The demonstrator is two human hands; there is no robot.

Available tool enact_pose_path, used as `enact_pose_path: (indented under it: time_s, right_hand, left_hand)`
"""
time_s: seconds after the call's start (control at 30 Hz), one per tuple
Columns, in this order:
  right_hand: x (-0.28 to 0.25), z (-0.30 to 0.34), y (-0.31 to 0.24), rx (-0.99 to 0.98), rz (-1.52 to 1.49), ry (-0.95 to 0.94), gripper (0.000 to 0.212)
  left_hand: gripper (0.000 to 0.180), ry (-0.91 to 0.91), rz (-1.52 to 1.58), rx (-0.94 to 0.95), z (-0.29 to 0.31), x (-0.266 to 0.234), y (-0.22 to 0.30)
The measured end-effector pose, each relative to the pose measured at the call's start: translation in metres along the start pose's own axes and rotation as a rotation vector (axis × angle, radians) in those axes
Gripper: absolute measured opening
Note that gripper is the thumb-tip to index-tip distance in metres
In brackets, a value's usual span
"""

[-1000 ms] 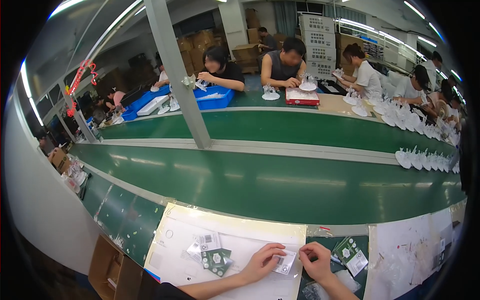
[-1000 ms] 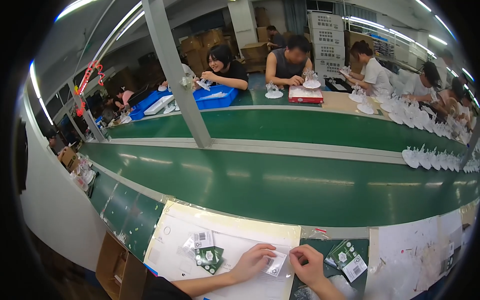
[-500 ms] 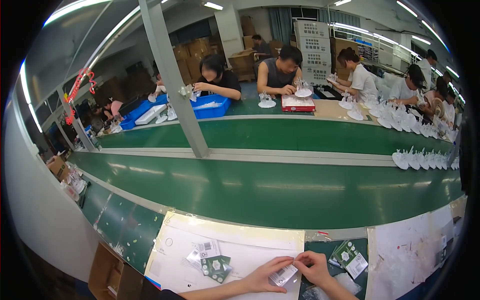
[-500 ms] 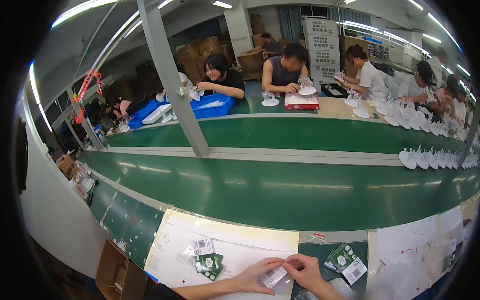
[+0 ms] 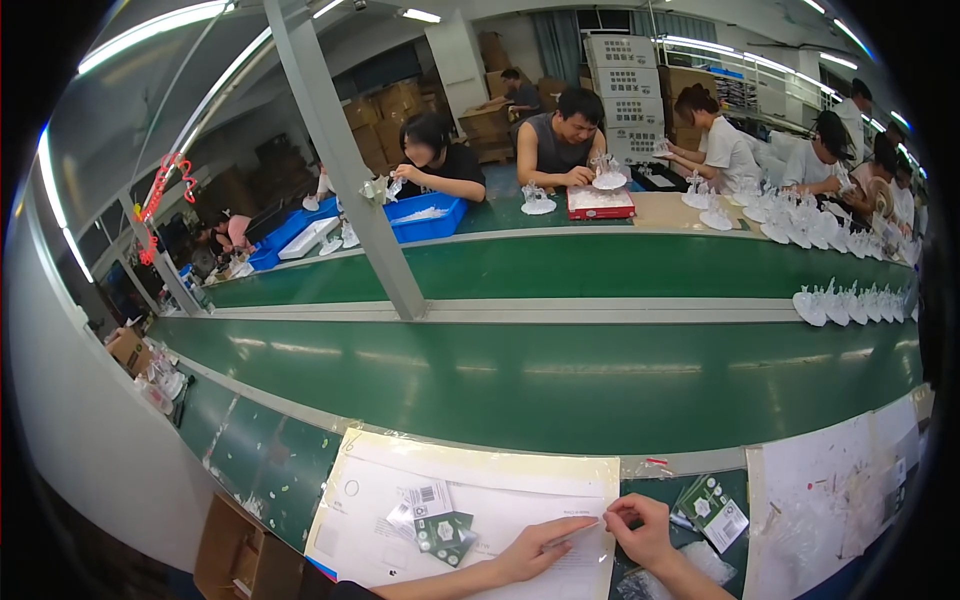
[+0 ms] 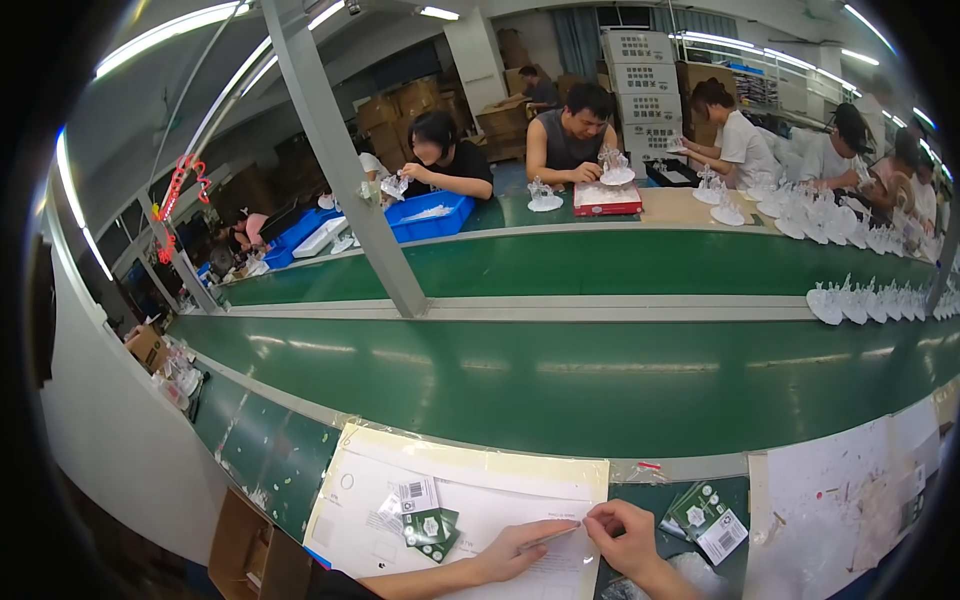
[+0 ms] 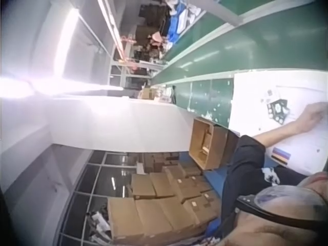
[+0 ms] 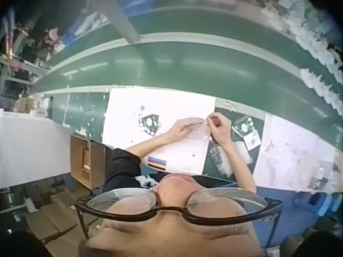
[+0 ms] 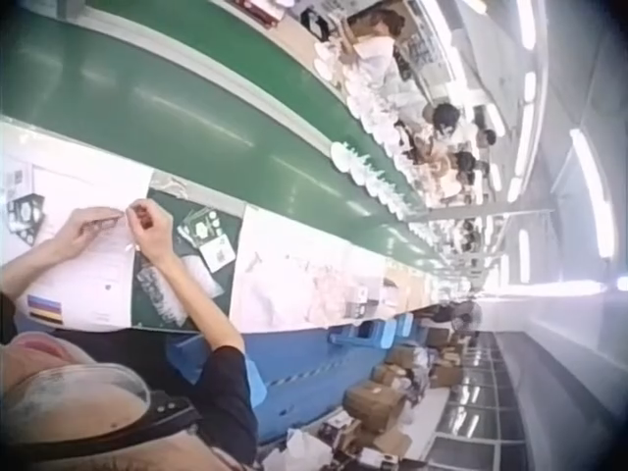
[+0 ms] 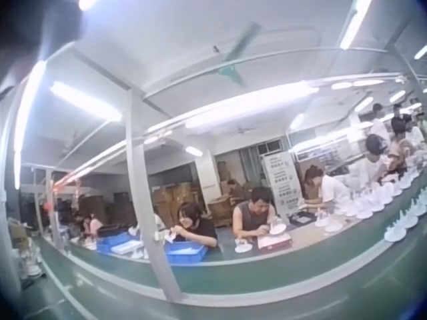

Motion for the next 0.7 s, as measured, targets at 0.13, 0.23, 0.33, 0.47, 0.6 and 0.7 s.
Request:
enact_pose_path:
  time_s: [0.13, 0.23, 0.33, 0.47, 0.6, 0.7]
  right_hand:
    - [-0.002, 0.001, -0.004, -0.032, 0.013, 0.039, 0.009]
    - [-0.002, -0.001, -0.013, -0.042, 0.053, -0.002, 0.005]
    - [-0.003, -0.004, -0.019, -0.054, 0.021, 0.021, 0.004]
    - [-0.006, -0.002, -0.016, -0.030, -0.010, 0.013, 0.007]
    - [0.000, -0.003, -0.030, -0.163, 0.041, -0.087, 0.014]
    - [0.002, -0.002, -0.031, -0.155, -0.002, -0.091, 0.016]
  left_hand:
    - [0.038, 0.021, 0.017, 0.064, -0.002, -0.003, 0.001]
    - [0.035, 0.071, 0.050, -0.086, 0.000, -0.004, -0.008]
    - [0.036, 0.137, 0.066, -0.212, 0.001, -0.008, -0.016]
    - [0.039, 0.180, 0.077, -0.206, -0.001, -0.009, -0.010]
    - [0.040, 0.060, 0.132, -0.193, 0.001, -0.003, -0.020]
    - [0.042, 0.012, 0.144, -0.173, -0.001, 0.002, -0.010]
Point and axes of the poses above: each hand's wrist, its own z-axis away from the middle knuckle, its own x-axis out of the palm, y = z × x, the point moved 8 cm from there along -z, towards the middle knuckle, and after that the axes turned 4 degrees about -x, right-handed, at the moved point
